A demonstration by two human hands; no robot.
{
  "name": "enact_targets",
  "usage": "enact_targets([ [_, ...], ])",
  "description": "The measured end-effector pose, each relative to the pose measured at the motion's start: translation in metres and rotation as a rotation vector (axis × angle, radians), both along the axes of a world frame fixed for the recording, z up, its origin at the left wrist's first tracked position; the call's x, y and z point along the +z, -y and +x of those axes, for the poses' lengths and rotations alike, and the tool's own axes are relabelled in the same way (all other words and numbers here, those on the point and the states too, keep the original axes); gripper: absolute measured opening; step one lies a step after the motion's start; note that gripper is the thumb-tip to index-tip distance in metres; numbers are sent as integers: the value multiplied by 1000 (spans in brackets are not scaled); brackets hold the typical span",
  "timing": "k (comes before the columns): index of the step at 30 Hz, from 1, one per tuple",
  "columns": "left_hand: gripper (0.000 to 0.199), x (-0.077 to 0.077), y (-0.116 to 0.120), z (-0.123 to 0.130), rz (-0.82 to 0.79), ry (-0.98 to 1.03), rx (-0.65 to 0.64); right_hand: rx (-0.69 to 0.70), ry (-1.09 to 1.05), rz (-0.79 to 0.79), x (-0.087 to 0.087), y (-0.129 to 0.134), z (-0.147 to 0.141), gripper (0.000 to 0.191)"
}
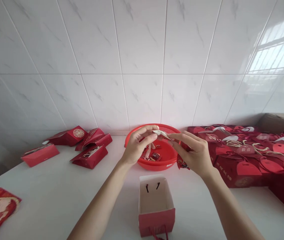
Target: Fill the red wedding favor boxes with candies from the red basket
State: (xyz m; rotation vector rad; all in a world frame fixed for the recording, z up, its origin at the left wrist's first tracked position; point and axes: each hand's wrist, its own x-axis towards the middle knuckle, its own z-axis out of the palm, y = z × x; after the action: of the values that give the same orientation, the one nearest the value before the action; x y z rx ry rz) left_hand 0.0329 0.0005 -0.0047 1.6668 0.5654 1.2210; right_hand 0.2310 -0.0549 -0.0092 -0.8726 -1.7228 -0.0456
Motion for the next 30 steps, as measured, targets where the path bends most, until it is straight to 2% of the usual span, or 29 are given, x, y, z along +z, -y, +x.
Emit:
enact_targets([
  [4, 33, 3, 4, -1, 37, 4, 55, -75, 65, 108, -5, -2, -3, 23],
  [9, 30, 2, 6, 0, 69, 9, 78, -132, 96, 120, -9, -3, -3, 33],
  [18, 24, 1, 8, 3, 73, 48, 90, -149, 130, 162, -13, -6, -5, 33],
  [22, 26, -1, 6, 4, 37, -6, 77, -98, 83, 73, -15, -9, -3, 31],
  [27, 31, -2, 0, 3, -3, -191, 16, -28, -78, -153, -16, -17, 2, 14],
  [30, 31, -5, -4, 3, 14, -268, 15, -3, -192, -297, -17, -22, 3, 26],
])
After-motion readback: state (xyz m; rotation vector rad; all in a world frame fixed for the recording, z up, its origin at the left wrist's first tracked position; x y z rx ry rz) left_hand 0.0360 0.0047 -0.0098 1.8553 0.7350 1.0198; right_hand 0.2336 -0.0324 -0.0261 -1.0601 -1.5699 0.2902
